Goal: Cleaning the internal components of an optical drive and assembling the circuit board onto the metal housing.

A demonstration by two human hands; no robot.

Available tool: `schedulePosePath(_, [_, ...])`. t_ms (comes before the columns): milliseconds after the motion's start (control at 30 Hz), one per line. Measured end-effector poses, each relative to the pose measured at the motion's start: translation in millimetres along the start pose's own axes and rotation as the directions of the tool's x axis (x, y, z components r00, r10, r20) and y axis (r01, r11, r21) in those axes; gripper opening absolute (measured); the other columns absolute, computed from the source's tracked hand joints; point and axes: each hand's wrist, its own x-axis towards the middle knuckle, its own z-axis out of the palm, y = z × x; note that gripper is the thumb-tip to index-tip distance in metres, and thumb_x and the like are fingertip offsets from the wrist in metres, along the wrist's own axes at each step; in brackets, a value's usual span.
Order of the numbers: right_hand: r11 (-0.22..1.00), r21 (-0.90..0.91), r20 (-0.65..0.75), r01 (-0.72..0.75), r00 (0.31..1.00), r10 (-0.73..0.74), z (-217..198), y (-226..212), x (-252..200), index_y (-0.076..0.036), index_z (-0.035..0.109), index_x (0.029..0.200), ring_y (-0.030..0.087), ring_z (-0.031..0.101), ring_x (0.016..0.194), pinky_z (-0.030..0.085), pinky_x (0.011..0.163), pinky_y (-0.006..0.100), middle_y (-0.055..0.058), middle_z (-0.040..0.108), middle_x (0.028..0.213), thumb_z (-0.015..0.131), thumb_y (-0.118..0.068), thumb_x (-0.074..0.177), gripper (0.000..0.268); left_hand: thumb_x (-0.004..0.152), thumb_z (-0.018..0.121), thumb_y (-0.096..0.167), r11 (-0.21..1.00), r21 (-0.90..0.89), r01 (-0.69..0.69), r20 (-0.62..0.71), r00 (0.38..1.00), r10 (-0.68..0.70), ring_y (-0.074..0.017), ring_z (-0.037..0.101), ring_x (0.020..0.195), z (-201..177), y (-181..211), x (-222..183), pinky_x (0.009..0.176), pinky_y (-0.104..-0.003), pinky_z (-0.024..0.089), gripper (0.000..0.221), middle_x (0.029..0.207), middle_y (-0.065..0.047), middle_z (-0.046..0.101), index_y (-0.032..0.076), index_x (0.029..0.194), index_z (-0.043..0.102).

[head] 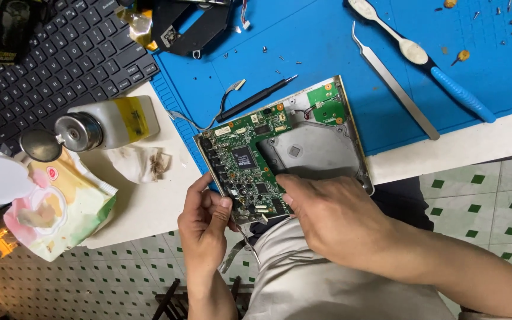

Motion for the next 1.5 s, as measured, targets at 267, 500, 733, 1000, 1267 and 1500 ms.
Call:
schedulePosePath(267, [0.999, 0.05, 0.009, 0.014, 1.0, -0.014, 1, 9, -2, -0.001, 0.062, 0.126, 0.028, 0.069, 0.049, 0.054, 0.046, 0.046, 0.011, 0.076, 0.074, 0.057, -0.009, 0.097, 0.03, 0.098, 0.061, 0.007, 1.0, 0.005, 0.014, 0.002, 1.0, -0.014, -0.0151, 0.057, 0.051, 0, 0, 0, 0.044, -0.027, 0.057, 0.044, 0.075, -0.003, 0.054, 0.002, 0.14, 0.051])
schedulePosePath(500, [0.998, 0.021, 0.003, 0.062, 0.998, -0.062, -2, 9, -3, -0.003, 0.062, 0.124, 0.028, 0.065, 0.047, 0.047, 0.045, 0.045, 0.008, 0.072, 0.068, 0.054, -0.011, 0.099, 0.028, 0.098, 0.06, 0.007, 1.0, 0.017, -0.021, 0.006, 1.0, 0.02, -0.0144, 0.055, 0.053, 0, -1, 1, 0.045, -0.028, 0.059, 0.044, 0.074, -0.004, 0.053, 0.001, 0.14, 0.051])
schedulePosePath(733, [0.998, -0.055, -0.039, 0.011, 0.999, -0.013, 7, 18, -2, -0.005, 0.062, 0.12, 0.035, 0.068, 0.052, 0.052, 0.047, 0.051, 0.014, 0.071, 0.069, 0.06, -0.01, 0.097, 0.024, 0.1, 0.06, 0.013, 0.999, 0.037, -0.022, 0.028, 0.999, 0.021, -0.0153, 0.058, 0.051, -3, 0, -1, 0.05, -0.03, 0.062, 0.045, 0.077, -0.003, 0.055, 0.001, 0.142, 0.049])
schedulePosePath(1000, [0.985, -0.164, -0.022, 0.049, 0.998, -0.054, 6, 14, -4, -0.006, 0.06, 0.116, 0.035, 0.066, 0.054, 0.047, 0.042, 0.051, 0.011, 0.072, 0.073, 0.06, -0.011, 0.097, 0.019, 0.101, 0.058, 0.003, 0.999, -0.016, -0.038, 0.056, 0.998, 0.039, -0.0168, 0.061, 0.052, -6, -5, 0, 0.052, -0.026, 0.059, 0.045, 0.079, -0.002, 0.052, 0.002, 0.145, 0.05])
schedulePosePath(1267, [0.984, -0.172, 0.084, 0.039, 0.996, -0.025, -1, 16, 2, -0.01, 0.056, 0.105, 0.033, 0.061, 0.047, 0.04, 0.04, 0.048, 0.009, 0.066, 0.06, 0.059, -0.015, 0.099, 0.008, 0.102, 0.053, 0.001, 0.999, -0.048, -0.012, 0.103, 0.995, 0.017, -0.0182, 0.063, 0.053, -9, -3, 1, 0.052, -0.028, 0.065, 0.045, 0.081, -0.003, 0.05, 0.001, 0.147, 0.046])
schedulePosePath(1500, [0.964, -0.239, 0.065, 0.113, 0.993, -0.1, 3, 19, 1, -0.008, 0.055, 0.099, 0.029, 0.06, 0.045, 0.039, 0.038, 0.046, 0.006, 0.066, 0.06, 0.057, -0.006, 0.096, 0.004, 0.098, 0.058, -0.002, 0.999, -0.039, 0.021, 0.058, 0.998, -0.019, -0.0162, 0.058, 0.048, -4, -1, 3, 0.043, -0.029, 0.064, 0.044, 0.076, -0.005, 0.051, -0.001, 0.141, 0.049])
